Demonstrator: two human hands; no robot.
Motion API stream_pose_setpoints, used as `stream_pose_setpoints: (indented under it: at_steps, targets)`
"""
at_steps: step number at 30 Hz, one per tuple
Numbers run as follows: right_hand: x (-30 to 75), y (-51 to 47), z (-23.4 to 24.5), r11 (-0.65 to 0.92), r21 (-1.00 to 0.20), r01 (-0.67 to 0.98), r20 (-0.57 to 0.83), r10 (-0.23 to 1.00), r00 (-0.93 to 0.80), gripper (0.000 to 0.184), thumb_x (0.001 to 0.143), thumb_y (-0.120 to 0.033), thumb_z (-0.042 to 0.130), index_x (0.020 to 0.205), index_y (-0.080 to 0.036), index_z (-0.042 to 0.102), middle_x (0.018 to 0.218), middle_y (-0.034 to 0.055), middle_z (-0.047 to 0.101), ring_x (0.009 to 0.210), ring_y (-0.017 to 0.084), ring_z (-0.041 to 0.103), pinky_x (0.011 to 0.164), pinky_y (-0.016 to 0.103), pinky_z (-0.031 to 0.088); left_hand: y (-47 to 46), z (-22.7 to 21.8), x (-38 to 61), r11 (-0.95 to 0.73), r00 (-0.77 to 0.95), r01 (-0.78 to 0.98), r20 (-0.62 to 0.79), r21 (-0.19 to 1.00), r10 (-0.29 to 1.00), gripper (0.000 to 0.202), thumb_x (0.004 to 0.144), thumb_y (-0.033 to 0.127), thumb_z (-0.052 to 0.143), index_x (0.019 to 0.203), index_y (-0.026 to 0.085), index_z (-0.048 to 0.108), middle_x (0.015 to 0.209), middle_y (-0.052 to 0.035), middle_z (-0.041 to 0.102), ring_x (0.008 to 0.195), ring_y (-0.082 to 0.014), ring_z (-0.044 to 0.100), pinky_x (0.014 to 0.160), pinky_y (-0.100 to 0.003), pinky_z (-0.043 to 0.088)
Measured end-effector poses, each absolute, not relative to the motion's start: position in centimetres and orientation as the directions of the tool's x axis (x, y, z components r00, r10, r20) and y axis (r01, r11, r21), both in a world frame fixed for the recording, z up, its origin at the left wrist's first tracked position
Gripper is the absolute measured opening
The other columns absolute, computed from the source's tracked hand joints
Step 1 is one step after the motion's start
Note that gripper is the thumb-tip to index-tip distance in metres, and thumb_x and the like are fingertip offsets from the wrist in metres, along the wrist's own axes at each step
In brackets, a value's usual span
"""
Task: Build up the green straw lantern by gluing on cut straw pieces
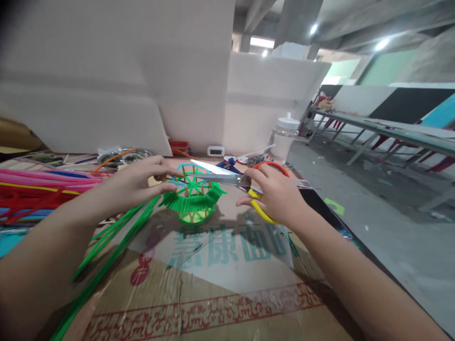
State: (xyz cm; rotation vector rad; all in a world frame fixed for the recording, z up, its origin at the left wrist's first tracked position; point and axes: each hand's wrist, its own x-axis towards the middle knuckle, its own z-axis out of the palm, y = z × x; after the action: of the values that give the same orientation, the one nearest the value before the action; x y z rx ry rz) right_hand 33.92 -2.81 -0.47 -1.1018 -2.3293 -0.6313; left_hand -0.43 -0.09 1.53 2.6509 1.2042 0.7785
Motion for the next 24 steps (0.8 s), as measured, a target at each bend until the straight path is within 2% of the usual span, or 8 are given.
stream_pose_setpoints:
  at_steps: [3,7,12,14,19,24]
  targets:
    - [33.5,-2.7,-0.9,0.576,0.219,0.788,0.615,0.545,-0.57,0.059,0.086,-0.071,0.059,0.112,-0.017,0.062,0.093,0.0098,0.064,0.084,0.026,0.061,0.07,0.033,0.045,0.1,1.3,-0.1,-0.714,0.588,0.634,0.414,0.298,0.695,0.03,0.093,0.043,0.054,0.101,0.022,0.075,0.091,-0.0032,0.06,0.087,-0.0193,0.059,0.08,-0.03,0.045]
    - [33.4,-2.1,-1.9,0.583,0.257,0.771,0.661,0.476,-0.581,0.06,0.087,-0.072,0.056,0.108,-0.015,0.062,0.087,0.009,0.062,0.076,0.024,0.058,0.067,0.032,0.043,-0.3,1.5,0.3,-0.684,0.53,0.667,0.455,0.296,0.715,0.03,0.093,0.042,0.054,0.087,0.02,0.073,0.086,-0.0031,0.06,0.082,-0.0188,0.059,0.076,-0.03,0.043]
    - [34.3,-0.9,-2.9,0.54,0.324,0.777,0.729,0.381,-0.569,0.054,0.089,-0.066,0.061,0.11,-0.017,0.064,0.08,0.0062,0.059,0.074,0.024,0.054,0.063,0.032,0.039,-1.3,1.7,1.1,-0.58,0.417,0.77,0.48,0.265,0.772,0.03,0.094,0.04,0.053,0.09,0.019,0.074,0.086,-0.0042,0.06,0.081,-0.0206,0.06,0.075,-0.033,0.042]
    - [34.6,-0.6,-3.2,0.504,0.34,0.794,0.735,0.384,-0.559,0.054,0.089,-0.064,0.061,0.113,-0.016,0.064,0.081,0.0068,0.059,0.076,0.024,0.054,0.064,0.032,0.039,-1.6,1.7,1.4,-0.557,0.413,0.79,0.449,0.257,0.793,0.03,0.094,0.041,0.053,0.091,0.019,0.074,0.089,-0.0056,0.062,0.082,-0.0218,0.061,0.075,-0.034,0.044]
    - [34.4,-0.6,-3.8,0.429,0.345,0.835,0.696,0.48,-0.534,0.051,0.091,-0.06,0.062,0.115,-0.016,0.066,0.085,0.0093,0.061,0.08,0.026,0.054,0.069,0.034,0.039,-1.7,1.6,1.7,-0.586,0.453,0.769,0.428,0.257,0.782,0.032,0.095,0.042,0.051,0.093,0.02,0.074,0.1,-0.0087,0.068,0.094,-0.025,0.064,0.082,-0.037,0.047]
    - [33.6,-1.2,-3.9,0.367,0.407,0.836,0.702,0.46,-0.543,0.053,0.093,-0.063,0.056,0.11,-0.015,0.07,0.079,0.0091,0.058,0.075,0.024,0.049,0.063,0.033,0.033,-1.9,1.6,1.9,-0.583,0.444,0.77,0.439,0.259,0.781,0.03,0.095,0.041,0.053,0.093,0.02,0.074,0.101,-0.008,0.069,0.094,-0.0251,0.064,0.08,-0.036,0.046]
